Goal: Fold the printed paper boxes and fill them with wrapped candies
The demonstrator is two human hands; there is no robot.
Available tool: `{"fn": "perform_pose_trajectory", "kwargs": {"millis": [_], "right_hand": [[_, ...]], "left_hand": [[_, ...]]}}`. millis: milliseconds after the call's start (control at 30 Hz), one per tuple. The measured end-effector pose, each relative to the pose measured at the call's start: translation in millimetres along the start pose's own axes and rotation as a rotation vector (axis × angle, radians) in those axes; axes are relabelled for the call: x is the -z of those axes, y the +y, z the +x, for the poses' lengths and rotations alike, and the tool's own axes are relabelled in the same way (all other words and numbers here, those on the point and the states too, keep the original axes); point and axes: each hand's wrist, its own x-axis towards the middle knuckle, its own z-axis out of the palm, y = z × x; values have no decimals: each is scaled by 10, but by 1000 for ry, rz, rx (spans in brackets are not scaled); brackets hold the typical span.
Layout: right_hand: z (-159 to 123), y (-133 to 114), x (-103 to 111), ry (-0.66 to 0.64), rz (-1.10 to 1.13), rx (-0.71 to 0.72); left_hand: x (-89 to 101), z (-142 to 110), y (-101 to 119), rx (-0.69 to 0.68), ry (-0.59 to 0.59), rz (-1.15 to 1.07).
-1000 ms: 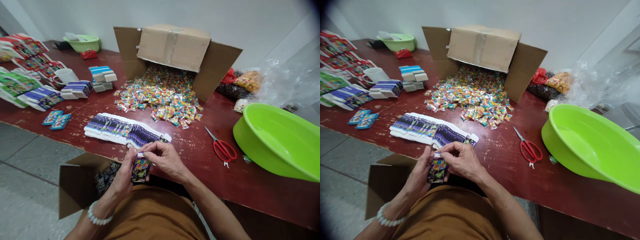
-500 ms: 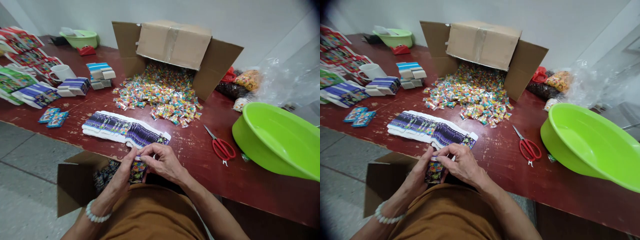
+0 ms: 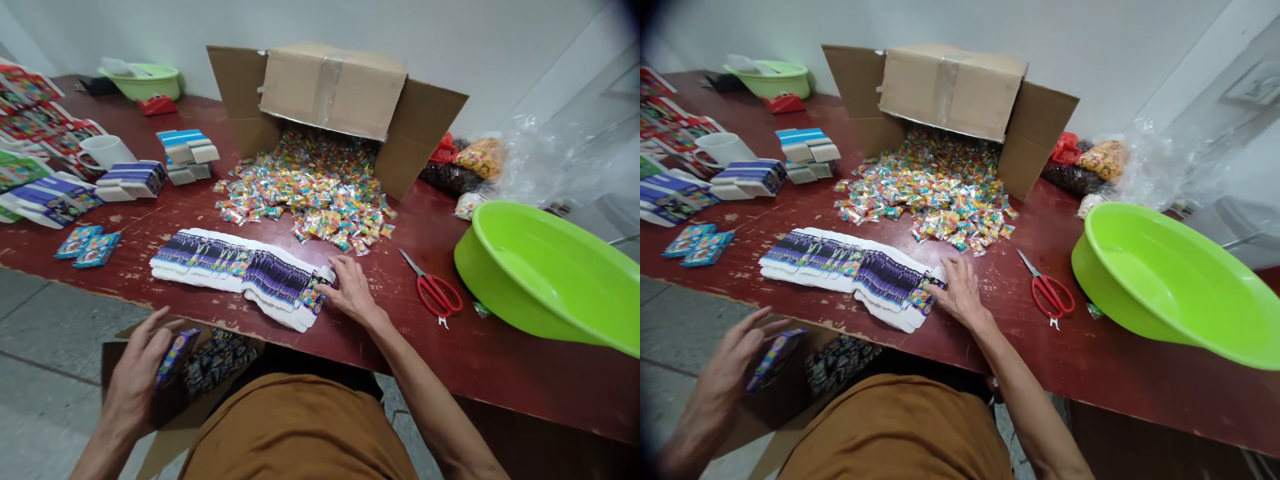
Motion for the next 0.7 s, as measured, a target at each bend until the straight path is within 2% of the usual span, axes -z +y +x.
{"fn": "perform_pose_trajectory", "kwargs": {"millis": [67,133,200,267,333,367,400,500,533,567,600,633,700], "right_hand": [[45,100,-38,-47,-78,-47],[40,136,-92,-9,-33,-85],[17,133,-109,80,168,-138],[-10,100,-51,101,468,-194],[-40,22,85,24,727,-214],[-58,-37,170,-32,825,-209],[-78,-107,257,-81,902,-191],[-142,-347,449,-194,1090,-109],[-161,-419,476,-220,1122,-89],[-177,-480,483,-244,1144,-78],[-191,-529,475,-270,1161,-74],[-201,-565,455,-291,1175,-75],[-215,-608,402,-321,1199,-75]], "left_hand": [[117,52,-99,15,88,70],[89,26,-105,-8,87,47],[-77,-49,-20,-104,54,20],[-332,-134,134,-218,1,-5],[-610,-202,331,-278,-156,-62],[-737,-228,436,-259,-262,-122],[-851,-249,539,-176,-431,-217],[-1086,-301,784,176,-1057,-534],[-1129,-317,831,272,-1222,-614],[-1157,-333,856,344,-1339,-669],[-1170,-349,862,388,-1397,-700],[-1172,-363,851,408,-1404,-709],[-1152,-386,801,383,-1338,-680]]}}
